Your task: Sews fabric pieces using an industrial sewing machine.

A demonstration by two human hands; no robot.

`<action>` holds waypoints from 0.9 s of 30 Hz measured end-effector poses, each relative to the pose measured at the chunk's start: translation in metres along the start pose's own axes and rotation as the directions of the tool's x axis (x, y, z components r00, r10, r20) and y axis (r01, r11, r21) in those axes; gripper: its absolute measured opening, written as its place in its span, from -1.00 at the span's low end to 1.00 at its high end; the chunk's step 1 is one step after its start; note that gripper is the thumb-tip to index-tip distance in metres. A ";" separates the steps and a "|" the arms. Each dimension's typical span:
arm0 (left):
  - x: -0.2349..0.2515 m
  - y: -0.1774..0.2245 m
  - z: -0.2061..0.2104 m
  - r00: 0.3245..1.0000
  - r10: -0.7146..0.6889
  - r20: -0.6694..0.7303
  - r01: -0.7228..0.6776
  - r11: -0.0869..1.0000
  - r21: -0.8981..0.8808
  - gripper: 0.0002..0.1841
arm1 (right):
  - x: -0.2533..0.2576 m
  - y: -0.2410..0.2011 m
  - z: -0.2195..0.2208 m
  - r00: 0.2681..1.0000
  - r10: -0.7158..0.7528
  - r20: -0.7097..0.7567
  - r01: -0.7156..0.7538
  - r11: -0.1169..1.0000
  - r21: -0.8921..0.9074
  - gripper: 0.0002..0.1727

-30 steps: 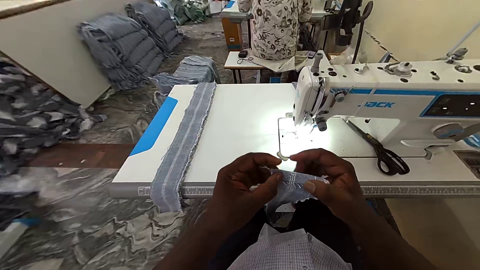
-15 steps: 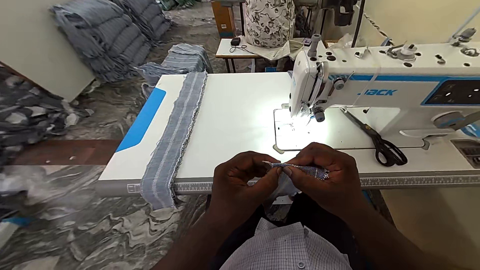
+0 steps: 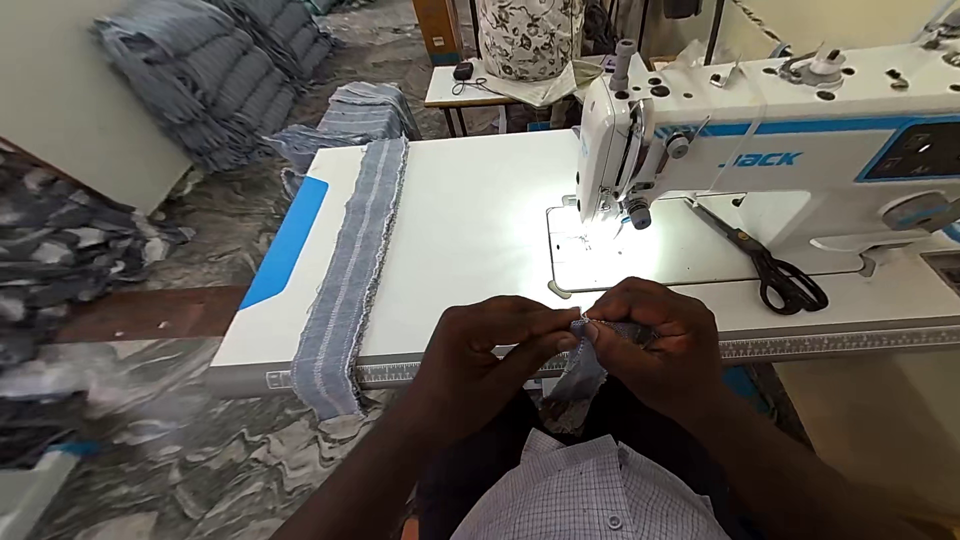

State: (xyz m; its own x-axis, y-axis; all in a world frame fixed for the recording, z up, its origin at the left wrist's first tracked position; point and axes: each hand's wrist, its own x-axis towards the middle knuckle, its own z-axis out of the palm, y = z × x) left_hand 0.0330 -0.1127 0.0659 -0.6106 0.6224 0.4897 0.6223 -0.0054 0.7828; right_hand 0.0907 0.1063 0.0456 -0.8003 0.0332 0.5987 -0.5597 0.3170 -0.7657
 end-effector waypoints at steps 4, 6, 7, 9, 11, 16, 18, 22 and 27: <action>0.001 0.004 0.000 0.997 0.069 -0.026 -0.064 0.982 0.175 -0.80 | 0.003 0.001 0.003 0.998 -0.057 0.007 0.057 0.998 -0.011 -0.91; -0.001 0.004 0.002 0.995 0.083 -0.055 -0.067 0.965 0.255 -0.81 | 0.003 0.003 0.000 0.998 -0.061 0.029 0.061 0.998 0.010 -0.90; -0.002 0.005 0.004 0.992 0.092 -0.082 -0.066 0.961 0.268 -0.82 | 0.002 0.003 -0.003 0.998 -0.039 0.045 0.037 0.998 0.045 -0.89; -0.002 0.004 0.009 0.985 0.090 -0.147 -0.051 0.966 0.252 -0.88 | 0.001 0.001 -0.013 0.996 0.044 0.080 -0.054 0.990 0.128 -0.86; -0.003 0.004 0.011 0.984 0.038 -0.177 0.000 0.978 0.209 -0.92 | 0.001 -0.001 -0.018 0.987 0.131 0.095 -0.146 0.973 0.179 -0.86; -0.005 0.011 0.013 0.968 -0.164 -0.187 0.160 0.986 -0.039 -0.92 | 0.002 -0.004 -0.018 0.970 0.215 0.115 -0.241 0.917 0.318 -0.81; -0.006 0.013 0.011 0.964 -0.205 -0.168 0.188 0.976 -0.113 -0.92 | 0.003 -0.006 -0.016 0.958 0.265 0.108 -0.287 0.895 0.342 -0.80; -0.005 0.009 0.009 0.967 -0.228 -0.117 0.192 0.947 -0.260 -0.97 | 0.003 -0.011 -0.013 0.953 0.293 0.078 -0.301 0.887 0.350 -0.87; -0.006 0.001 0.006 0.980 -0.199 -0.014 0.171 0.874 -0.455 -0.87 | 0.001 -0.014 -0.014 0.933 0.345 0.104 -0.359 0.864 0.354 -0.83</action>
State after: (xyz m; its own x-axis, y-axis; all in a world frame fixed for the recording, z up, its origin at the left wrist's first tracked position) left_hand 0.0404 -0.1121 0.0613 -0.7287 0.6002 0.3297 0.2167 -0.2546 0.9425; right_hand 0.1004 0.1156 0.0600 -0.9620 0.0413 0.2700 -0.2725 -0.0733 -0.9594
